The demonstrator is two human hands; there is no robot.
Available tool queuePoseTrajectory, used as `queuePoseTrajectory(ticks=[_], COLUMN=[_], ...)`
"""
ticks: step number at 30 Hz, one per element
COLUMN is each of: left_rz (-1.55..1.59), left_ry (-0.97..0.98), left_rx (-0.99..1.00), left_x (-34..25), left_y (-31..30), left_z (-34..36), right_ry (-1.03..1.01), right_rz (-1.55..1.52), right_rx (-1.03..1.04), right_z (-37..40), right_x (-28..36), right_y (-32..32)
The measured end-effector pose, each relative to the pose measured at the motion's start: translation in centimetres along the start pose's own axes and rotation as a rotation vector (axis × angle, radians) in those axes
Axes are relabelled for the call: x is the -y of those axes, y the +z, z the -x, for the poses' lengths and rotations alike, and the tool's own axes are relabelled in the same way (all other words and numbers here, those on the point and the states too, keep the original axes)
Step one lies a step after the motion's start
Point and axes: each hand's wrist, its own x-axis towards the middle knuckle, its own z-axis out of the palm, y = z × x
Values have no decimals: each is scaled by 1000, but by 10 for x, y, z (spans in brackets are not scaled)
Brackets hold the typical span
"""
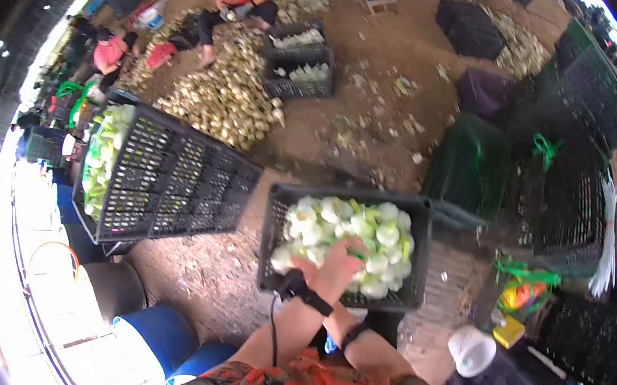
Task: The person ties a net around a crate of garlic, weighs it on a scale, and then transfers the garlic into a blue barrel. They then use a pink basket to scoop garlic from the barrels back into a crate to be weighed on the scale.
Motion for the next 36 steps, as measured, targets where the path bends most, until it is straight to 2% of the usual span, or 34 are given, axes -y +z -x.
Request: queuePoseTrajectory(ticks=[1,2,3,4,6,8,9,10,12,13,14,16,17,18,19,20,21,22,23,24,25,26,27,28,29,30,31,32,33,34,35,36], left_rz=[480,-169,-94,234,-139,-354,-441,-431,1089,1001,1017,472,491,350,210,113,80,153,306,550,796,1046,1236,1294,1671,1670,1678,1689,1743,1744,1757,1765], left_ry=[-270,332,131,-9,54,-56,286,293,-704,-734,-720,-487,-480,-383,-289,-198,-116,-73,-41,-16,21,19,-2,-114,-252,-265,-237,-207,-195,-193,-229,-264], left_rx=[-32,-113,-49,-114,-80,-118,-117,-124,132,469,470,187,190,93,-4,-93,-200,-295,-396,-488,-554,-543,-481,-229,-71,-65,-48,-34,-69,-70,-182,-298], left_x=[16,-20,-25,-5,-5,-64,48,66,81,48,39,28,31,34,38,42,44,46,46,44,43,36,30,20,60,61,55,51,50,45,38,32], left_y=[1,11,4,4,-4,0,-12,-23,-28,-39,-32,-18,-11,-5,2,10,15,19,25,32,39,42,47,35,25,25,26,29,31,33,35,36], left_z=[-23,12,13,1,1,37,-17,-35,-52,-31,-20,-12,-11,-10,-10,-9,-8,-5,-1,3,9,12,10,-3,-18,-16,-17,-16,-16,-16,-16,-17], right_ry=[-40,-70,-83,-82,111,113,183,256,-62,117,293,235,75,-101,-39,-40,217,495,214,142,369,590,459,230,-81,-315,-281,38,335,400,254,304], right_rz=[-20,-8,59,150,673,988,1022,1055,1628,1546,1455,1763,2036,2260,2145,2434,2538,2418,2439,2456,2164,1478,1173,1008,897,945,943,950,910,649,550,425], right_rx=[-176,-333,-467,-587,-635,-698,-674,-653,-176,-326,-471,-258,86,463,558,837,687,386,535,460,583,292,39,-188,-444,-516,-731,-767,-482,-521,-311,-280], right_z=[20,41,60,78,110,116,110,108,88,80,64,31,8,-15,-21,-44,-43,-16,-13,-5,-5,8,31,42,56,75,83,105,121,121,107,91], right_x=[0,4,12,24,56,108,138,164,196,212,231,245,246,242,225,194,151,129,108,97,113,133,159,180,195,205,203,184,164,123,92,81], right_y=[12,18,21,26,-8,-1,7,10,-39,-12,24,23,19,24,72,42,51,111,71,70,104,124,162,152,129,99,42,36,-31,-48,-22,6])
